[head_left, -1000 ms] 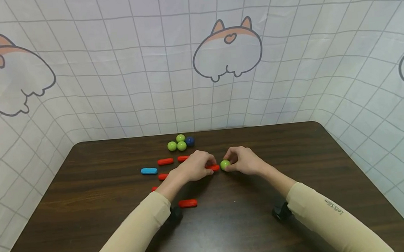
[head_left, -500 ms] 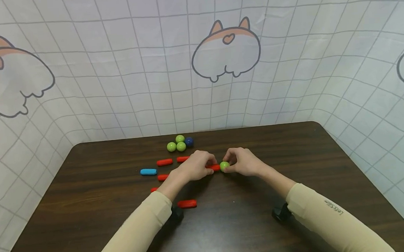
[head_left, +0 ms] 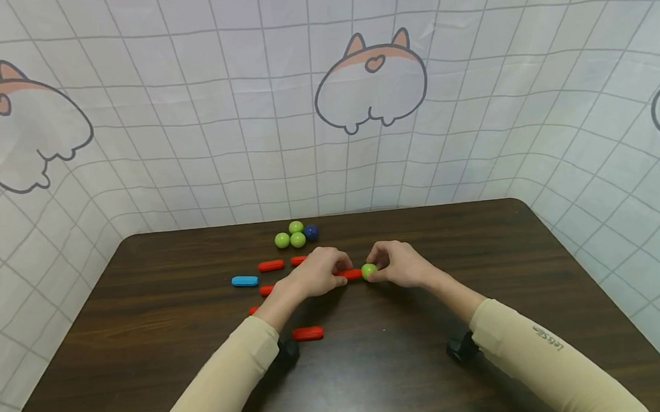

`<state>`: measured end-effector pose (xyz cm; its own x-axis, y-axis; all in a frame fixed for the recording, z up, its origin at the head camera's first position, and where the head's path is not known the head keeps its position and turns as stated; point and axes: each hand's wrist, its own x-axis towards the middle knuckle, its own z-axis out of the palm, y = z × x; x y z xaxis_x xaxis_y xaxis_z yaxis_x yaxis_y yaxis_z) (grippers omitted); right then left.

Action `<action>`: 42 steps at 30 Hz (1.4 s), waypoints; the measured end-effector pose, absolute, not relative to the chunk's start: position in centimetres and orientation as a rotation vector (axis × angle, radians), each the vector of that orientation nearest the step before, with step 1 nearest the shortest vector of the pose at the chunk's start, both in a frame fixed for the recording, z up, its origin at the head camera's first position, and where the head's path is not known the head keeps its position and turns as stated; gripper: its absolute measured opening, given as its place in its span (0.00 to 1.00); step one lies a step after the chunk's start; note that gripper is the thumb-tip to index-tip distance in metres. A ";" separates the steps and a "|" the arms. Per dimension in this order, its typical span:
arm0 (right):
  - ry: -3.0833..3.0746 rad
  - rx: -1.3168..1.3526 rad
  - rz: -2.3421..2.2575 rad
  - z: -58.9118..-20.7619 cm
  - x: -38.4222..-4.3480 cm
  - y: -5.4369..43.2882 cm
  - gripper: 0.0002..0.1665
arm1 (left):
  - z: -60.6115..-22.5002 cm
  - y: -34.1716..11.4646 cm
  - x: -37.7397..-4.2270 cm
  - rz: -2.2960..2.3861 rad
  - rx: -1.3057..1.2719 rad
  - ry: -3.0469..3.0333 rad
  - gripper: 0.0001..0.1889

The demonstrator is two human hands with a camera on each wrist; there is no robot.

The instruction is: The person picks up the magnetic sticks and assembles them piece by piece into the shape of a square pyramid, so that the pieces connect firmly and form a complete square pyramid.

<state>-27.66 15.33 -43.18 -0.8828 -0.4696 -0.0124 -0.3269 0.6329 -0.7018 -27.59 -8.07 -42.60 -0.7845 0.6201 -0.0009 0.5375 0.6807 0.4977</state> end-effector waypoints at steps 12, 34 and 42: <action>2.644 -0.689 -1.114 -43.2 -27.7 15.6 0.18 | -42.4 -8.6 -27.5 0.874 0.893 2.727 0.10; 2.650 -0.580 -1.103 -43.2 -27.8 15.8 0.15 | -42.4 -11.9 -27.0 1.074 0.732 2.734 0.13; 2.612 -0.583 -1.148 -43.5 -28.0 16.2 0.16 | -42.4 -13.5 -26.9 1.165 0.699 2.754 0.12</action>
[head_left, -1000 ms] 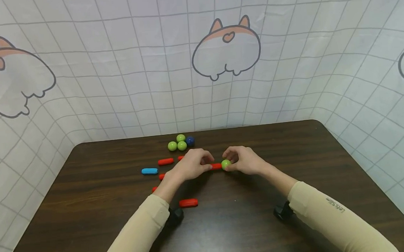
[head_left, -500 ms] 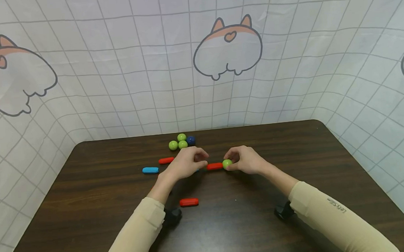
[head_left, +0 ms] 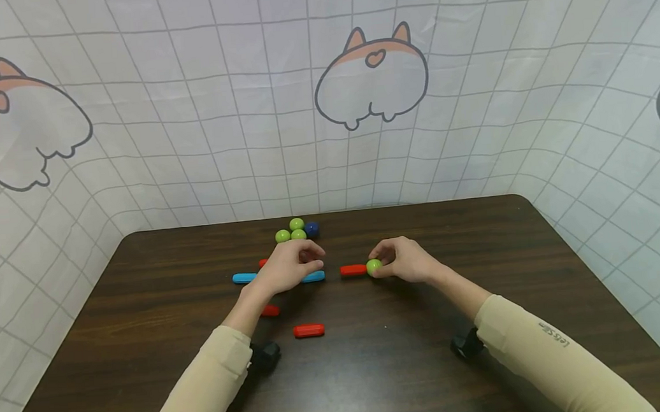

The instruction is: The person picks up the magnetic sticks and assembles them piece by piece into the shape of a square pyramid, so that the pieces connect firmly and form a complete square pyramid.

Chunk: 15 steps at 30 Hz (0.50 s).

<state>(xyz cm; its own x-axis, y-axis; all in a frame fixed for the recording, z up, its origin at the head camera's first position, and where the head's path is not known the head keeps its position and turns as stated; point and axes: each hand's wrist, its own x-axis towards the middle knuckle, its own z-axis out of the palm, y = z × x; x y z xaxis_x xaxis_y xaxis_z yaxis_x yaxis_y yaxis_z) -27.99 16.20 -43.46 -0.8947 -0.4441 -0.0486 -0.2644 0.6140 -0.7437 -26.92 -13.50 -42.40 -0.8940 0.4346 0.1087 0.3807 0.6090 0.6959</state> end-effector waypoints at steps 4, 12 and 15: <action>2.604 -0.572 -1.156 -43.7 -28.1 16.3 0.16 | -42.3 -14.1 -26.9 1.201 0.658 2.758 0.11; 2.571 -0.558 -1.179 -43.4 -28.1 16.3 0.18 | -42.3 -15.2 -26.8 1.293 0.599 2.772 0.10; 2.566 -0.553 -1.185 -43.3 -28.0 16.3 0.18 | -42.4 -15.7 -26.9 1.320 0.557 2.774 0.10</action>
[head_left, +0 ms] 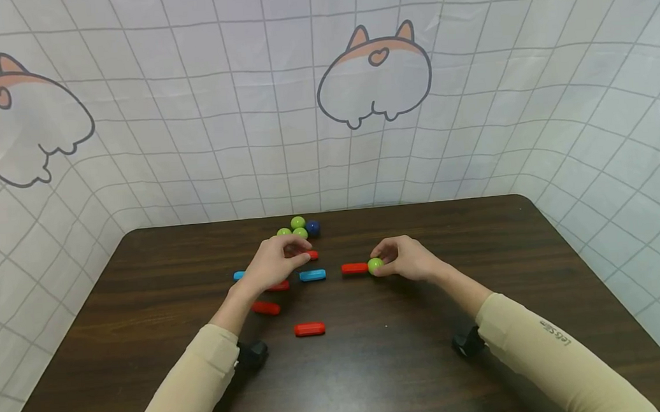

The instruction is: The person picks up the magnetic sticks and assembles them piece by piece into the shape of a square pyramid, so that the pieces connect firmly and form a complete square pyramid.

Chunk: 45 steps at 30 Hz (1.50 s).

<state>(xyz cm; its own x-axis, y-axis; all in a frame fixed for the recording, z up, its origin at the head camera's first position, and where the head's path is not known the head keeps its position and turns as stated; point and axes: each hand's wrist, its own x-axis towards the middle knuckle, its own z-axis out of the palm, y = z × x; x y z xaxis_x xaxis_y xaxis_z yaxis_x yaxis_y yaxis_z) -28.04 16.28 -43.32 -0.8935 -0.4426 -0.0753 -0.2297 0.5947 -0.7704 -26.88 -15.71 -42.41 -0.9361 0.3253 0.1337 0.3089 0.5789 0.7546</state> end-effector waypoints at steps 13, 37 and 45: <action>2.547 -0.525 -1.196 -43.6 -28.2 16.3 0.17 | -42.1 -17.5 -27.3 1.471 0.414 2.692 0.12; 2.538 -0.531 -1.200 -43.6 -28.4 16.4 0.17 | -43.1 -19.0 -30.5 1.574 0.095 2.807 0.14; 2.545 -0.543 -1.192 -43.5 -28.3 16.6 0.17 | -43.2 -18.6 -31.6 1.506 0.041 2.823 0.17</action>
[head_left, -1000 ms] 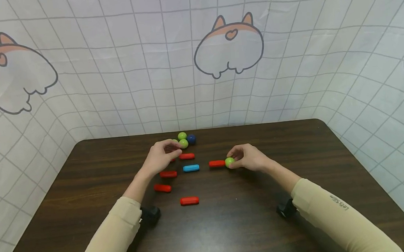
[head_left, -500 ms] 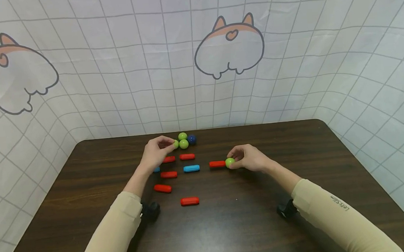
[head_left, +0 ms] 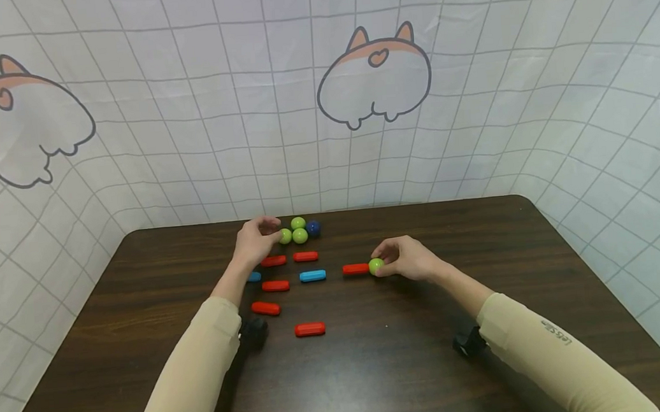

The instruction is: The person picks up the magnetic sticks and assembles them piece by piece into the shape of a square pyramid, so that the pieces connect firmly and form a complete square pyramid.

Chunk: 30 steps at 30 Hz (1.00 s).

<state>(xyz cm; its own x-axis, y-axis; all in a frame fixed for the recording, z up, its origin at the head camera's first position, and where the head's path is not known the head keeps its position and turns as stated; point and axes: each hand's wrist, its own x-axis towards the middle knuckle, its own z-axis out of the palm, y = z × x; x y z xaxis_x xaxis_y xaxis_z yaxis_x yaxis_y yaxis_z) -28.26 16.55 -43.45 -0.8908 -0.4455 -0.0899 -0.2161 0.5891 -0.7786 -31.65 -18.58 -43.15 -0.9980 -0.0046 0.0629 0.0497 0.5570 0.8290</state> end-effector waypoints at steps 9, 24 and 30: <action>2.564 -0.523 -1.199 -43.6 -28.3 17.1 0.16 | -43.4 -18.2 -32.5 -1.419 -0.038 -2.790 0.21; 2.540 -0.543 -1.234 -43.6 -28.2 17.4 0.16 | -43.9 -18.5 -32.8 -1.480 -0.048 -2.857 0.21; 2.543 -0.553 -1.228 -43.5 -28.2 17.4 0.16 | -43.9 -18.6 -32.9 -1.467 -0.052 -2.859 0.19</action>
<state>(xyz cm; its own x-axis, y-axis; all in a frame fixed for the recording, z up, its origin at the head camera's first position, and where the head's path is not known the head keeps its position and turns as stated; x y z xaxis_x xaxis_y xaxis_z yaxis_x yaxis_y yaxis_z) -28.16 17.44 -43.49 -0.8927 -0.4452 -0.0696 -0.2224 0.5697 -0.7912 -32.93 -18.56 -43.94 -0.9969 0.0615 -0.0495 -0.0043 0.5835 0.8121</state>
